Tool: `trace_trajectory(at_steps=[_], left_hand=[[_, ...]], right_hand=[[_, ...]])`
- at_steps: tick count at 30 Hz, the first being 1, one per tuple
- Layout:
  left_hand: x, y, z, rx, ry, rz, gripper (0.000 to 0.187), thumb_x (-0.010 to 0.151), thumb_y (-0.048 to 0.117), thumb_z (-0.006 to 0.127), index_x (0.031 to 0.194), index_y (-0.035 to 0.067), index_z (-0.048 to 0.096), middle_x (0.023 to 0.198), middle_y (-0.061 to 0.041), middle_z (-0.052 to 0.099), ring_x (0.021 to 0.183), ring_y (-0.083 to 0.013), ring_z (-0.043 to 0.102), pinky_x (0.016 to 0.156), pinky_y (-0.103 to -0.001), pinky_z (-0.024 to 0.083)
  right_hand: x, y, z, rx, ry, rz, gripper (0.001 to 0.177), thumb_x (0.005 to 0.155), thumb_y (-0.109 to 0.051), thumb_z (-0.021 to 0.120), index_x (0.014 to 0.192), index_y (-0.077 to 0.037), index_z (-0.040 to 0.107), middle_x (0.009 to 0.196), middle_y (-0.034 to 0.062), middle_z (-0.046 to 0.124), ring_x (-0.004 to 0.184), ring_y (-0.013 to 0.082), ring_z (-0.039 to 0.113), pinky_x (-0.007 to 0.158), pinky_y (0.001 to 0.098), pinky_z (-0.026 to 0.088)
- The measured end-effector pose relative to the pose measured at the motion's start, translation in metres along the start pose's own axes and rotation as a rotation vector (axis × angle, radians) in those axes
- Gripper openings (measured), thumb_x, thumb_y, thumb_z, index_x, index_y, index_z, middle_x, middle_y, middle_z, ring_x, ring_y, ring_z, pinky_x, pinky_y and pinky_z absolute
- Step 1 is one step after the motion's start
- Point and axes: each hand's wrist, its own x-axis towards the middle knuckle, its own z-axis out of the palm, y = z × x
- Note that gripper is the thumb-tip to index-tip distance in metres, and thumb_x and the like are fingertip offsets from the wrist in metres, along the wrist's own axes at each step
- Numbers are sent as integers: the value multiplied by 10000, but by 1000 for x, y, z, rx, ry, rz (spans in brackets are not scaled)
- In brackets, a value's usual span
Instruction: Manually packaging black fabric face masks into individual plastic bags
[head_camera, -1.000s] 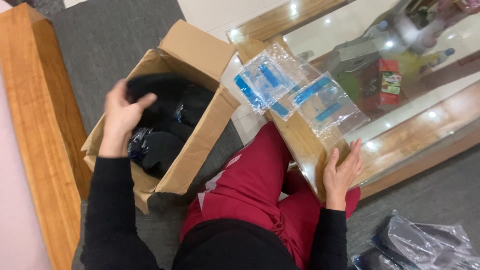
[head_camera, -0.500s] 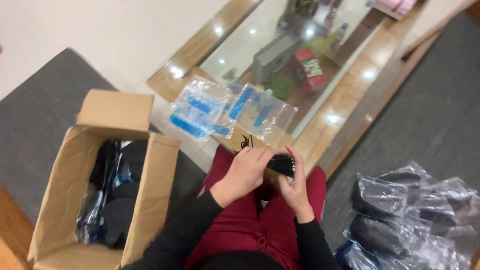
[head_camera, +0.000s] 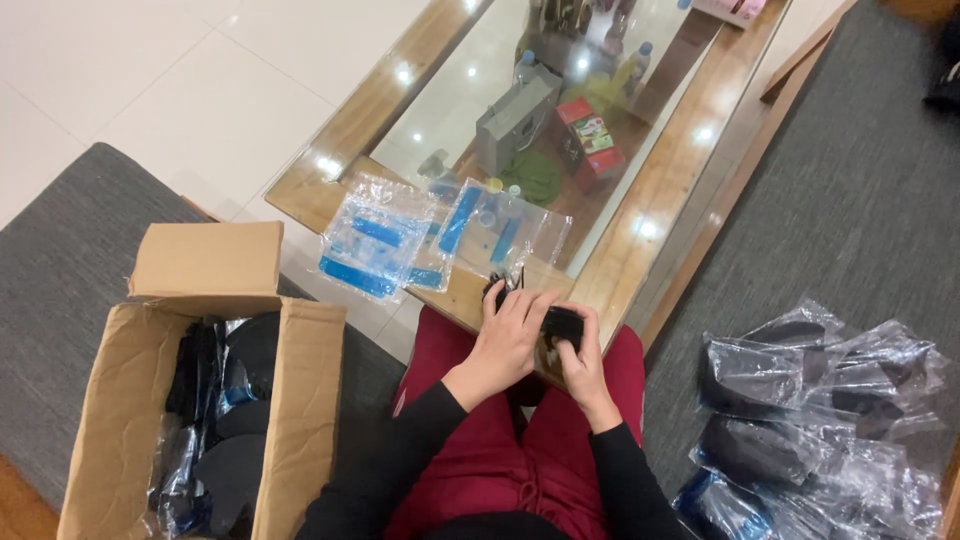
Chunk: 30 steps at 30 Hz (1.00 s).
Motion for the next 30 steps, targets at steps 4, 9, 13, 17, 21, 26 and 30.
trace_trajectory(at_steps=[4,9,13,17,21,26,30], left_hand=[[-1,4,-11,8,43,8,711,759,-70,537,1448,80,452,1016,-98,543,1038,-279,568,1141,-592,226],[-10,-2,4,-70,1,-47,758,767,-108,503,1497,79,423,1107,-123,529,1180,-324,513,1154,-642,156],[-15,-1,-1,-47,57,-125,788,829,87,724,1539,79,383,1377,-243,403,1405,-471,243,1135,-697,41],[-33,1,13,-589,185,-521,773,792,131,826,1451,77,425,1225,-182,564,1202,-390,523,1053,-556,378],[-43,-3,39,-1670,-1,-1041,736,822,210,871,1432,14,508,1292,-173,650,1183,-279,644,1071,-415,487],[-45,-21,80,-1898,214,-1134,579,832,61,844,1353,30,595,1242,-158,688,1062,-322,705,968,-505,551],[-37,-12,64,-1772,321,-1178,395,806,30,855,1172,99,725,1122,-115,762,904,-275,764,784,-432,644]], right_hand=[[-7,-29,3,44,24,7,422,883,-43,580,1301,-88,548,1080,139,625,1052,268,604,922,461,475],[-8,-12,5,32,13,48,425,896,-57,615,1314,-78,546,1120,157,636,1079,263,596,954,471,471],[-9,-27,1,42,43,88,387,917,-75,668,1298,-73,601,1125,155,675,1081,234,593,956,455,491],[2,-40,-12,99,353,80,358,943,-122,733,1276,-100,602,1134,102,680,1024,169,618,899,370,529],[1,-68,-7,279,366,128,415,977,-97,680,1376,-88,564,1191,71,674,1049,135,619,923,349,551],[-11,-70,8,190,263,176,471,967,-132,682,1421,-79,569,1247,142,677,1077,185,626,895,407,576],[-18,-92,10,-335,216,-19,691,971,-234,686,1549,-28,369,1317,308,567,1137,457,620,897,553,551]])
